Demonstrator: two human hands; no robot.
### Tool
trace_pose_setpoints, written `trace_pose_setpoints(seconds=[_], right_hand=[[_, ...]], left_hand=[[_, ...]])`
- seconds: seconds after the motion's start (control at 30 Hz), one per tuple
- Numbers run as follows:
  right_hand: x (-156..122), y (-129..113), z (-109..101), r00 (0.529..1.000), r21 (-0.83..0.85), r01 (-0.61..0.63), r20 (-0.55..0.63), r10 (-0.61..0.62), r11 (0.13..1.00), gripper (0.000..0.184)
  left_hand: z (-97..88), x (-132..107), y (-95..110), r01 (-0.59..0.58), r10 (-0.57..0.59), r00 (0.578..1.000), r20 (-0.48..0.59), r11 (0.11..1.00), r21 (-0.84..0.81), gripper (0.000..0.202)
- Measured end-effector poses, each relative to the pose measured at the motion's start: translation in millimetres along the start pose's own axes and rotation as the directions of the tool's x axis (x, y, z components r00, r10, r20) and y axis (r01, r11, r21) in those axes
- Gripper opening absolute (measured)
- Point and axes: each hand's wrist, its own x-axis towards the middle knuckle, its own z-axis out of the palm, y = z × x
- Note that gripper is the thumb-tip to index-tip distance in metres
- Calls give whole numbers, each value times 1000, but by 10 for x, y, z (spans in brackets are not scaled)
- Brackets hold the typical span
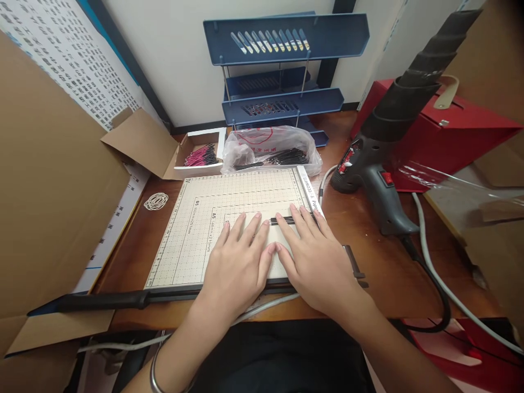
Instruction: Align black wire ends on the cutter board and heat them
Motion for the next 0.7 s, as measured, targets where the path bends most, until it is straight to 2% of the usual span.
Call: trace_pose_setpoints(seconds=[0.17, 0.37, 0.7], right_hand=[[3, 3, 3, 1000, -10, -2, -15, 1, 1000, 56], [-5, 6, -17, 1000, -17, 2, -14, -2, 1000, 55], [7, 5, -10, 1000, -27, 1, -10, -1, 1000, 56]], left_hand=[[6, 3, -6, -8, 8, 1000, -7, 1000, -12, 48], [44, -24, -21, -29, 23, 994, -109, 998, -49, 43], [56, -41, -20, -29, 24, 995, -95, 998, -50, 44]])
